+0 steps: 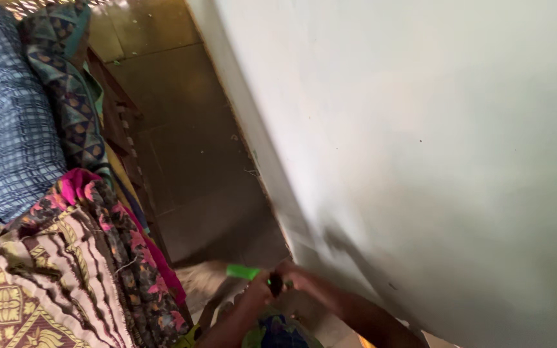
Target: The person sweeps a tiled floor using a broom with a green handle. They move debris and small trash items across the floor, sweeping around a bed and a large blue barrel, and eventually push the collected dirt toward an open doorway.
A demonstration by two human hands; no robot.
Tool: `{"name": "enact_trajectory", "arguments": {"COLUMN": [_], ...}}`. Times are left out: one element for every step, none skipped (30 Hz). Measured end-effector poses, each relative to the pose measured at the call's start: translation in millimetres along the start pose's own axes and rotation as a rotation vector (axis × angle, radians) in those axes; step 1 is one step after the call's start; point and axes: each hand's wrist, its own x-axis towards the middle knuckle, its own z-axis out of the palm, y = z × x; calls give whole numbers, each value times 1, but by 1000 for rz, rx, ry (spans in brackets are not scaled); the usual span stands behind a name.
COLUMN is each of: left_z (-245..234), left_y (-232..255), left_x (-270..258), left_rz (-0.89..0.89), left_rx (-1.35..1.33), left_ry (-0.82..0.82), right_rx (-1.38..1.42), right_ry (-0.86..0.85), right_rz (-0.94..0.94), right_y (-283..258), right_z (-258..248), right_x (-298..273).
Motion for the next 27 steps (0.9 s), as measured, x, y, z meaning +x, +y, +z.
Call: {"name": "enact_trajectory", "arguments": {"left_z": [5,11,16,22,26,30,29,26,27,25,23,19,14,10,4,3,10,14,20,23,27,32,35,37,37,37,36], "left_y": [11,23,35,48,61,74,81,85,91,90,88,80,67,54,33,16,3,-10,-18,-25,-26,-26,-25,-23,-16,-8,4], "left_x": [1,3,6,9,13,16,20,24,26,28,28,28,28,28,28,28,31,33,35,37,39,41,41,41,39,38,37], "left_rz": [13,31,56,83,117,153,174,197,228,250,276,301,315,311,293,275,224,172,69,45,40,38,62,113,218,338,589], "left_rx": [0,-4,-7,-13,-20,-24,-30,-19,-14,-4,10,31,61,106,174,242,155,68,87,85,107,131,187,291,474,658,983], "left_ry": [-28,-55,-87,-114,-146,-175,-189,-197,-208,-208,-205,-189,-155,-96,25,146,83,19,27,6,-36,-71,-115,-169,-231,-289,-335], "right_rx": [30,59,85,-23,-135,-287,-443,-453,-467,-481,-452,-422,-389,-378,-367,-424,-484,-414,-346,-278,-415,-551,-684,-804,-922,-1041,-1037], "right_ry": [64,128,192,264,333,474,613,610,608,607,592,578,566,544,518,474,428,328,226,123,161,199,237,321,404,486,536], "right_rz": [6,13,19,-89,-199,-248,-301,-320,-343,-365,-382,-399,-416,-501,-582,-523,-468,-351,-233,-116,-144,-173,-198,-239,-283,-329,-269], "right_y": [-9,-23,-36,-47,-60,-76,-83,-78,-78,-81,-80,-74,-66,-56,-46,-40,-35,-36,-38,-41,-44,-46,-45,-45,-47,-50,-55], "right_z": [-5,-12,-16,-14,-11,-6,1,7,12,14,15,18,20,20,17,12,6,-2,-15,-24,-29,-34,-37,-38,-37,-34,-30], "right_x": [6,12,18,23,28,30,30,28,20,13,8,-1,-9,-20,-33,-48,-66,-82,-95,-106,-111,-112,-110,-105,-94,-82,-69]}}
